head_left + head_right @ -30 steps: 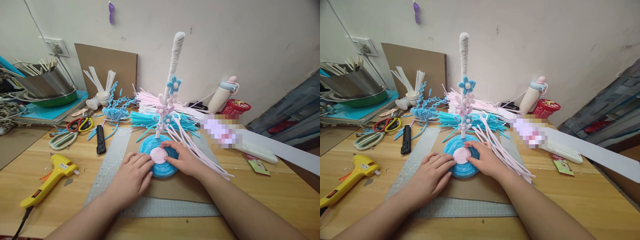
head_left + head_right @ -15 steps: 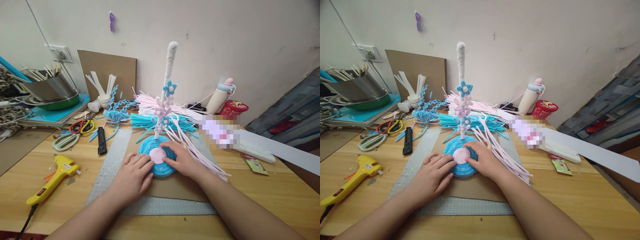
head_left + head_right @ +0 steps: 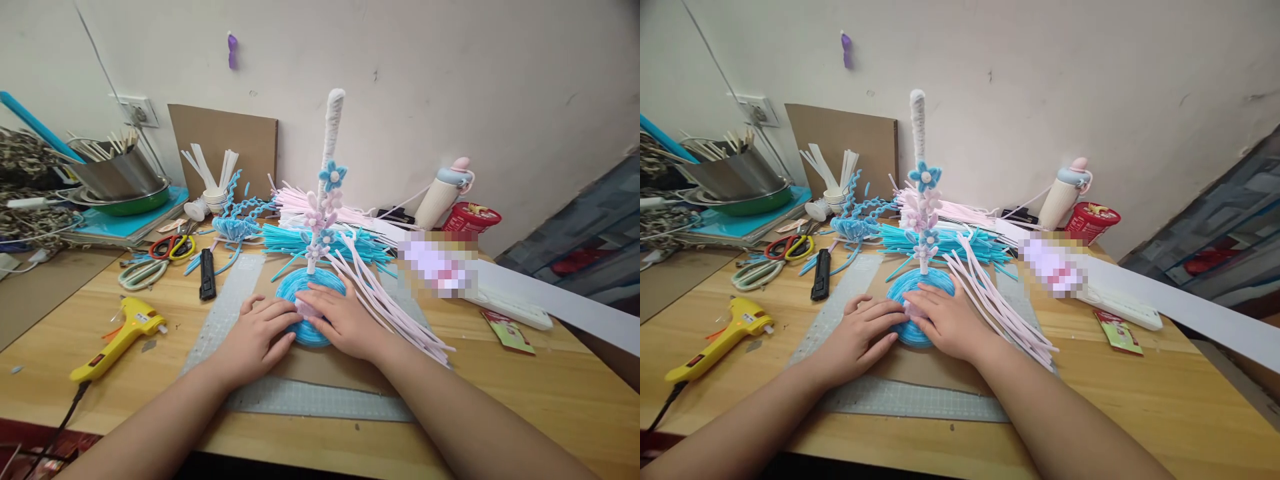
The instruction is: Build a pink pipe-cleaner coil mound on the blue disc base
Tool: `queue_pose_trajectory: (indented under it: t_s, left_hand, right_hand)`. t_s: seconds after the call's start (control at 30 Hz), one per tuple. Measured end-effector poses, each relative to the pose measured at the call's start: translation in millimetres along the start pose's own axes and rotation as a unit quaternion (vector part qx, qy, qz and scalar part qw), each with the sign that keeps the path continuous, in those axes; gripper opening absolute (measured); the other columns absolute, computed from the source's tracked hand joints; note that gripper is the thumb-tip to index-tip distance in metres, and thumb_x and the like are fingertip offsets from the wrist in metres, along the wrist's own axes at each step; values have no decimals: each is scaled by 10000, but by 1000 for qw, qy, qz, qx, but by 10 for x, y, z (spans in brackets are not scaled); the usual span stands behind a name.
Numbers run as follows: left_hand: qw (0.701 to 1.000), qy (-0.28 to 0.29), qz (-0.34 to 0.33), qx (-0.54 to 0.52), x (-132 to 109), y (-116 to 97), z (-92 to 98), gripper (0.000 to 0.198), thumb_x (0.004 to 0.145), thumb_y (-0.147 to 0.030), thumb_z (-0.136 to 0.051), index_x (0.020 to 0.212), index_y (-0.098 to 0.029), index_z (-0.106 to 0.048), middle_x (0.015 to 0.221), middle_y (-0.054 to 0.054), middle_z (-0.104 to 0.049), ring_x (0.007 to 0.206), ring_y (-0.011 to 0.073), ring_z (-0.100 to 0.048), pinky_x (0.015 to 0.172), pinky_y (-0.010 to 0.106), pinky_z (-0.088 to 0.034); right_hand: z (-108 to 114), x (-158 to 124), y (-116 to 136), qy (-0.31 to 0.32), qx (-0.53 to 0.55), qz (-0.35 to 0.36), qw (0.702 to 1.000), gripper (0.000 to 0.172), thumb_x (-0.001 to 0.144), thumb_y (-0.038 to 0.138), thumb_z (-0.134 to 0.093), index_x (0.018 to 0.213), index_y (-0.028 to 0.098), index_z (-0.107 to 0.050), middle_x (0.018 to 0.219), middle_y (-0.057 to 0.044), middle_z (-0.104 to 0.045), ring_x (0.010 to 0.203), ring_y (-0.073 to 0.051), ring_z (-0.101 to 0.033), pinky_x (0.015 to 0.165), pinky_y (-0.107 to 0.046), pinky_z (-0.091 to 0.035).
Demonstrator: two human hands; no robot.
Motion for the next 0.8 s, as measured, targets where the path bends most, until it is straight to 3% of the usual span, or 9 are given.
queue_pose_trajectory:
  t_s: [0.17, 0.27, 0.5, 0.63, 0.8]
  left_hand:
    - [1000, -6, 13, 10, -8, 34, -39, 285, 937, -281, -432, 1177, -279, -587, 1297, 38, -589, 1230, 223, -491, 1024, 421, -244]
    - [1000, -5, 19, 14, 2, 51, -62, 288, 955, -293, -408, 1174, -296, -595, 1323, 30, -574, 1242, 227, -483, 1030, 433, -230]
    - [1000, -2, 19, 18, 23, 20, -45, 291, 962, -340, -408, 1168, -297, -607, 1302, 47, -594, 1222, 224, -501, 1024, 443, -228]
    - [1000, -4, 16, 24, 16, -5, -43, 285, 954, -351, -429, 1173, -302, -603, 1290, 40, -600, 1204, 218, -514, 1029, 437, -216]
    - [999, -11, 15, 30, -13, 10, -67, 292, 949, -358, -436, 1189, -316, -597, 1295, 34, -595, 1209, 219, -508, 1039, 440, -214]
  right_hand:
    - [-85, 67, -10, -37, 60, -91, 993, 480, 890, 236, -526, 1359, 232, -424, 1275, -79, -632, 1231, -248, -530, 1123, -587, -48]
    - [-85, 80, -8, -34, 82, -105, 990, 527, 861, 230, -562, 1367, 230, -413, 1248, -77, -650, 1229, -256, -529, 1118, -590, -33]
    - [-103, -13, -85, -86, 73, -66, 991, 391, 939, 284, -473, 1328, 246, -483, 1350, -67, -574, 1303, -242, -456, 1135, -544, -23]
    - [-117, -77, -137, -126, 67, -73, 987, 297, 948, 301, -464, 1211, 256, -594, 1301, -60, -611, 1261, -252, -496, 1129, -545, -83]
    - [-39, -104, -58, -98, 46, -28, 994, 299, 975, 291, -414, 1160, 265, -648, 1255, -48, -648, 1220, -241, -536, 1120, -538, -134]
Point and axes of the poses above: each hand's wrist, its own x-axis towards the middle knuckle, its own z-axis out of the back of the hand, y = z × x, the point moved 1 cm from there along x, towards the middle knuckle
